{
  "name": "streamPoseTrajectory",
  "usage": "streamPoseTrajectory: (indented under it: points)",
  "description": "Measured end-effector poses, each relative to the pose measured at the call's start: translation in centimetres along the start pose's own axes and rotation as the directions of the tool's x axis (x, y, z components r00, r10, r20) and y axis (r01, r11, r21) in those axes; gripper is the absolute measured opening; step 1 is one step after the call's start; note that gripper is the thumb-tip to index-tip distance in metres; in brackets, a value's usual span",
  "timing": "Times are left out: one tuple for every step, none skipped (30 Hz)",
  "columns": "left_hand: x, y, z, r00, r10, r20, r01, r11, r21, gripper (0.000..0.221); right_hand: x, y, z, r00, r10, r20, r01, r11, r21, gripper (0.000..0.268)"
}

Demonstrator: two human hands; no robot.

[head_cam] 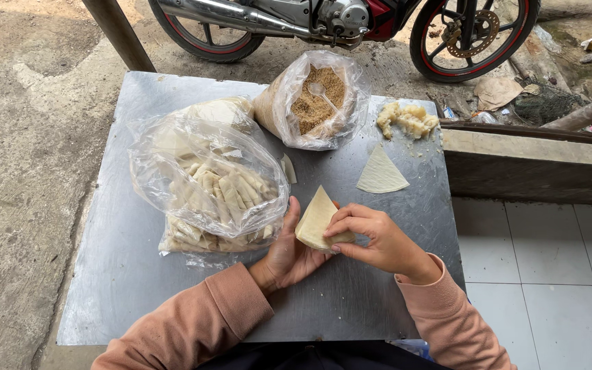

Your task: The person uses a spoon to place a small amount of filling onto a thin wrapper and rolls it tightly into a cylinder by hand. They place the finished roll into a plastic bag and repeat the process with more wrappers.

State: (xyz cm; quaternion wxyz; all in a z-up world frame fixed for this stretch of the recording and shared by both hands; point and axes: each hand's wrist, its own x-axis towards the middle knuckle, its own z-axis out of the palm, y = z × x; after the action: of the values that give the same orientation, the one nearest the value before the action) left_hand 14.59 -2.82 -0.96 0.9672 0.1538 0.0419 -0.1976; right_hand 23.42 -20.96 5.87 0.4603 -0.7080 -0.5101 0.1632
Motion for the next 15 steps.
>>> streamPoseTrajectory:
  points:
    - [0.0, 0.0, 0.0, 1.0, 0.0, 0.0, 0.0, 1.0, 0.002, 0.087, 0.0, 0.0, 0.1, 1.0, 0.004, -0.004, -0.004, 1.0, -0.009, 0.023]
    - [0.0, 0.0, -0.1, 1.0, 0.0, 0.004, 0.0, 1.0, -0.003, 0.088, 0.0, 0.0, 0.1, 1.0, 0.007, -0.009, -0.007, 1.0, -0.019, 0.022]
    - [0.1, -0.1, -0.2, 1.0, 0.0, 0.007, 0.0, 1.0, -0.008, 0.088, 0.0, 0.1, 0.1, 1.0, -0.004, -0.003, 0.004, 1.0, -0.026, 0.022]
    - [0.1, -0.1, -0.2, 1.0, -0.002, 0.011, 0.002, 1.0, -0.014, 0.089, 0.0, 0.0, 0.0, 1.0, -0.014, 0.002, 0.014, 0.999, -0.033, 0.022]
    - [0.1, -0.1, -0.3, 1.0, -0.002, 0.013, 0.002, 1.0, -0.015, 0.089, 0.0, 0.0, 0.0, 1.0, -0.024, 0.006, 0.024, 0.999, -0.041, 0.022]
    - [0.0, -0.2, -0.3, 1.0, -0.002, 0.015, 0.002, 1.0, -0.016, 0.088, 0.0, 0.0, 0.0, 1.0, -0.019, 0.008, 0.019, 0.999, -0.04, 0.023]
    - [0.0, -0.2, -0.4, 1.0, -0.002, 0.018, 0.003, 1.0, -0.018, 0.088, -0.1, 0.0, 0.0, 1.0, -0.014, 0.01, 0.015, 0.999, -0.039, 0.023]
    - [0.1, -0.2, -0.4, 1.0, -0.003, 0.018, 0.004, 1.0, -0.019, 0.088, -0.1, 0.0, 0.0, 1.0, -0.01, 0.012, 0.011, 0.999, -0.038, 0.024]
    - [0.1, -0.3, -0.5, 1.0, -0.005, 0.017, 0.005, 1.0, -0.021, 0.089, -0.1, 0.0, 0.1, 1.0, 0.001, 0.007, 0.0, 0.999, -0.045, 0.022]
    - [0.2, -0.3, -0.6, 1.0, -0.006, 0.018, 0.006, 1.0, -0.022, 0.089, -0.1, 0.0, 0.2, 1.0, 0.011, 0.002, -0.011, 0.999, -0.051, 0.021]
    - [0.2, -0.4, -0.8, 0.999, -0.007, 0.036, 0.008, 0.999, -0.031, 0.089, -0.1, 0.0, 0.2, 1.0, 0.022, -0.003, -0.022, 0.998, -0.057, 0.019]
    - [0.2, -0.4, -1.0, 0.998, -0.008, 0.054, 0.01, 0.999, -0.041, 0.089, -0.1, 0.0, 0.2, 1.0, 0.001, -0.006, -0.001, 0.998, -0.056, 0.021]
    - [0.2, -0.5, -1.2, 0.997, -0.009, 0.073, 0.013, 0.999, -0.05, 0.089, 0.0, 0.0, 0.2, 1.0, -0.02, -0.009, 0.02, 0.998, -0.055, 0.023]
    - [0.2, -0.5, -1.4, 0.997, -0.018, 0.076, 0.022, 0.998, -0.055, 0.089, 0.0, 0.0, 0.2, 0.999, -0.041, -0.012, 0.04, 0.998, -0.054, 0.025]
    - [0.3, -0.5, -1.5, 0.996, -0.027, 0.079, 0.032, 0.998, -0.059, 0.089, 0.0, -0.1, 0.3, 1.0, -0.026, -0.018, 0.025, 0.998, -0.06, 0.027]
